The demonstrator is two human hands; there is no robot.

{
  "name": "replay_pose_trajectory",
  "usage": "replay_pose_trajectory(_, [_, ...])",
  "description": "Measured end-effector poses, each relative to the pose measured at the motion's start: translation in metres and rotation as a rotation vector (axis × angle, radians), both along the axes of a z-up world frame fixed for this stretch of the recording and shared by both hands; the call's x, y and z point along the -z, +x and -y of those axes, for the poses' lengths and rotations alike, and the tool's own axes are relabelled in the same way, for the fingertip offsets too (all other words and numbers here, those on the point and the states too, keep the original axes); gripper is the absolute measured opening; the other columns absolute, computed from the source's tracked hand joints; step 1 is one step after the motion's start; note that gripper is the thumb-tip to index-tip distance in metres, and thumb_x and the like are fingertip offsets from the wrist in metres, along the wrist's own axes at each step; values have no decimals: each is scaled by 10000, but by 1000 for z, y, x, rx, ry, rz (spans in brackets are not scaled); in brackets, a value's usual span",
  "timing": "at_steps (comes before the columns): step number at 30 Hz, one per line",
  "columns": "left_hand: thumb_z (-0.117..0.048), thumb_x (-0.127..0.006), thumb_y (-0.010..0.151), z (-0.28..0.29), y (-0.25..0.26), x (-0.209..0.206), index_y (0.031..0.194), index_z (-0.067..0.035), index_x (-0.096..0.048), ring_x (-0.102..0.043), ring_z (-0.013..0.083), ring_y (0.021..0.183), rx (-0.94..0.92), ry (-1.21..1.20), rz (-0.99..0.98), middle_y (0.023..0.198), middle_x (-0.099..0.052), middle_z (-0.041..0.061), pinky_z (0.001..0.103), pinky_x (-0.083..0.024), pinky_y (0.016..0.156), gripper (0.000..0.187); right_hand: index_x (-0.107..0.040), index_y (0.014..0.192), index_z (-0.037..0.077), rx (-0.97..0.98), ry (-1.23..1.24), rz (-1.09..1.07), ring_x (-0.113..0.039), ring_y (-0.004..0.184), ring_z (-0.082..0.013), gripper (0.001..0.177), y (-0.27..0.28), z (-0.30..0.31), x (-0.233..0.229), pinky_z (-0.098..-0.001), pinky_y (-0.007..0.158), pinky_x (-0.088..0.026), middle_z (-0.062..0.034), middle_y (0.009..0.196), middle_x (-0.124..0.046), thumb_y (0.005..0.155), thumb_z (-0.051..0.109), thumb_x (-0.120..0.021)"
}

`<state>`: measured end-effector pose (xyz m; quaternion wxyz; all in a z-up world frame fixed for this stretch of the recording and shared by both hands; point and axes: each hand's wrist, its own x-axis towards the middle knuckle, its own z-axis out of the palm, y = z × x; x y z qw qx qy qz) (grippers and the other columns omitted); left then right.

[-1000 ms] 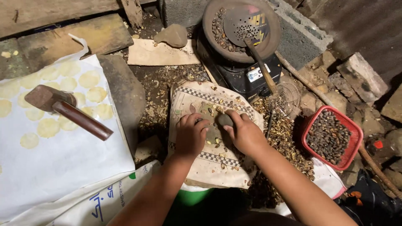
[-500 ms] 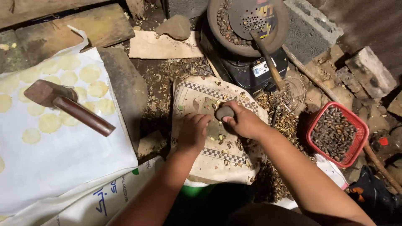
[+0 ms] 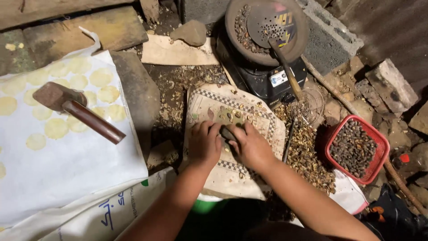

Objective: Cracking nuts with a mallet and removing the shells by hand

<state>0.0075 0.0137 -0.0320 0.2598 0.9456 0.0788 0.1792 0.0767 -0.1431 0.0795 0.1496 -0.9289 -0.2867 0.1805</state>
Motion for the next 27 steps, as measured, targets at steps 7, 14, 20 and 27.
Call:
replay_pose_trajectory(7, [-127,-736,852,-11,7,-8,1148,-155,-694,-658,328,1027,65,-32,-36,1035,-661,84,478,-492,938,300,-370,1478,243,145,-122,-166,-668,1092,-510,518,14,-3,-2,-592,943,-547,-248,1222,-595,1009,401,-525])
replay_pose_trajectory(14, [-166,-779,828,-4,11,-3,1040,-184,-714,-620,311,1032,-45,-105,22,1041,-626,38,454,-490,909,222,-445,1330,239,3,-298,-47,-694,1052,-483,382,11,-12,8,-575,918,-567,-239,1246,-589,1006,413,-551])
replay_pose_trajectory(20, [-298,-828,764,0,18,12,975,-297,-743,-608,255,1069,-10,-115,-20,1034,-612,-57,457,-500,882,227,-481,1348,282,-108,-254,80,-702,1017,-472,407,1,10,8,-565,883,-579,-214,1217,-598,968,389,-582])
replay_pose_trajectory(27, [-241,-842,724,0,1,-19,1020,-206,-720,-643,324,992,-5,-28,39,1029,-637,33,486,-500,868,322,-408,1482,216,-1,-27,44,-668,1023,-552,504,-7,-5,-8,-620,877,-570,-262,1194,-573,1011,349,-530])
